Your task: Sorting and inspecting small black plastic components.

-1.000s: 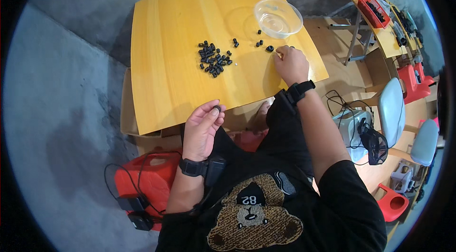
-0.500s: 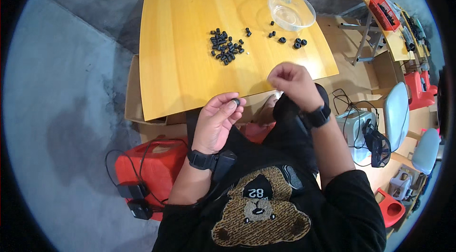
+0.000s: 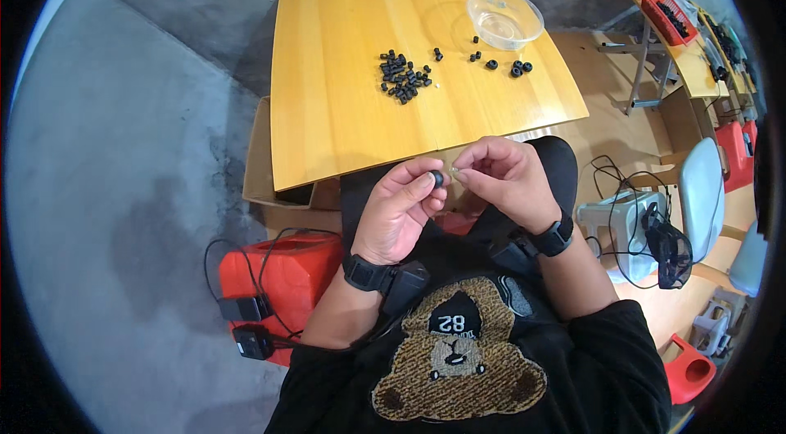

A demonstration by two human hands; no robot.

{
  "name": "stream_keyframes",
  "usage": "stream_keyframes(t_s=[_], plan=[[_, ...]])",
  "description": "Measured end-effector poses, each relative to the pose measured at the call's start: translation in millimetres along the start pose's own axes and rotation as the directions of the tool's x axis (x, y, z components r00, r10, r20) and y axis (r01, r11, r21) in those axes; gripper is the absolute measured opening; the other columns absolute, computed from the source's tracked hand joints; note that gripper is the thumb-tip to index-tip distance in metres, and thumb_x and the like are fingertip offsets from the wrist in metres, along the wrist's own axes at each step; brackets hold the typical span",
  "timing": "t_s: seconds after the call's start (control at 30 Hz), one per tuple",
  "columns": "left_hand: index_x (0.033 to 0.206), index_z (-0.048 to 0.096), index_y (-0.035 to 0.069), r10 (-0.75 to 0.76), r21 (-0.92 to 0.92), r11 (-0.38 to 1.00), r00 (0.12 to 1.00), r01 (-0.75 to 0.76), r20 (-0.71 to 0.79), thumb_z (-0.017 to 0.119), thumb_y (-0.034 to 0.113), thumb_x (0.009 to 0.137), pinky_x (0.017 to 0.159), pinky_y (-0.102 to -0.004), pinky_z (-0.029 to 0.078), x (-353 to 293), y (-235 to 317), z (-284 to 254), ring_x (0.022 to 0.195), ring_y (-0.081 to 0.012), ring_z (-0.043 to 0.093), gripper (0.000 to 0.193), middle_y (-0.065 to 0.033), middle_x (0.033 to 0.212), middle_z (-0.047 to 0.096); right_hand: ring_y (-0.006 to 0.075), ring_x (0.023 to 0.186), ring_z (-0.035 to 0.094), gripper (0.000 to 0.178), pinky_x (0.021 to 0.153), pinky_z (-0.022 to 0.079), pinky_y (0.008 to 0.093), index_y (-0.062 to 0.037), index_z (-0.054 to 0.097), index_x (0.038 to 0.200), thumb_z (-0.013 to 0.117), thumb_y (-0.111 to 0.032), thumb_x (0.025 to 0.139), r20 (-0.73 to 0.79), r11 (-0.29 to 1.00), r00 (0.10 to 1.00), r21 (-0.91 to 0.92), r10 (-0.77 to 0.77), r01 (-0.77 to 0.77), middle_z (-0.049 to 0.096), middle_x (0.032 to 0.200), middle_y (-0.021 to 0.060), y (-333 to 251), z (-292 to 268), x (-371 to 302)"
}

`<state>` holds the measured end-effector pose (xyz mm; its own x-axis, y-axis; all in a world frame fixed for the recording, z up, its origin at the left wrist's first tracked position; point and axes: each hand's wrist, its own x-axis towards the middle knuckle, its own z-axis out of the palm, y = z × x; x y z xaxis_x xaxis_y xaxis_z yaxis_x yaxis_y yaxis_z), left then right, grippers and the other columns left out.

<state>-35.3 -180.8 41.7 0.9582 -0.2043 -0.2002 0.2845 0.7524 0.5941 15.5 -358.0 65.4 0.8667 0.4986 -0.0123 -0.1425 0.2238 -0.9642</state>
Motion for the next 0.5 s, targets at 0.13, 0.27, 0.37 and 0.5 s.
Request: stream_keyframes(t_s=[0.13, 0.27, 0.37, 0.5], plan=[[0.109, 0.055, 0.001, 0.003, 0.008, 1.000, 1.000, -0.003, 0.013, 0.055, 0.006, 0.087, 0.069, -0.0210, 0.048, -5.9, -0.1, 3.9, 0.078, -0.0118, 0.056, 0.023, -0.0080, 0.093, 0.060, 0.0059, 0.076, 0.058, 0.012, 0.068, 0.047, 0.0199, 0.0026, 0.060, 0.092, 0.061, 0.000, 0.081, -0.002, 0.999, 0.999, -0.020, 0.032, -0.032, 0.062, 0.084, 0.0025, -6.5, 2.0, -8.4], [0.111, 0.054, 0.000, 0.011, 0.001, 1.000, 0.999, -0.011, -0.033, 0.054, 0.006, 0.087, 0.069, -0.0209, 0.048, -6.4, 0.9, 3.7, 0.078, -0.0122, 0.056, 0.025, -0.0095, 0.095, 0.060, 0.0068, 0.077, 0.058, 0.011, 0.070, 0.047, 0.0211, 0.0022, 0.061, 0.091, 0.062, -0.001, 0.081, -0.014, 0.998, 0.999, -0.055, -0.041, 0.040, 0.063, 0.083, 0.0021, -3.2, -2.7, -9.8], [0.109, 0.056, 0.001, 0.058, -0.002, 0.998, 0.997, -0.059, -0.049, 0.055, 0.003, 0.086, 0.070, -0.0210, 0.049, -7.9, 2.6, -1.4, 0.080, -0.0131, 0.057, 0.023, -0.0111, 0.097, 0.060, 0.0066, 0.075, 0.058, 0.012, 0.067, 0.047, 0.0207, 0.0015, 0.061, 0.092, 0.062, -0.002, 0.081, -0.064, 0.990, 0.991, -0.089, -0.116, 0.110, 0.064, 0.084, 0.0023, -9.6, -4.7, -10.1], [0.103, 0.057, 0.002, 0.091, -0.021, 0.995, 0.992, -0.093, -0.085, 0.056, 0.003, 0.086, 0.070, -0.0209, 0.049, -10.4, 8.1, -5.2, 0.081, -0.0137, 0.058, 0.018, -0.0108, 0.095, 0.060, 0.0054, 0.073, 0.058, 0.011, 0.065, 0.047, 0.0194, 0.0015, 0.061, 0.091, 0.063, -0.002, 0.081, -0.103, 0.997, 0.993, -0.065, -0.055, 0.048, 0.063, 0.082, 0.0018, -11.8, -12.1, -12.3]])
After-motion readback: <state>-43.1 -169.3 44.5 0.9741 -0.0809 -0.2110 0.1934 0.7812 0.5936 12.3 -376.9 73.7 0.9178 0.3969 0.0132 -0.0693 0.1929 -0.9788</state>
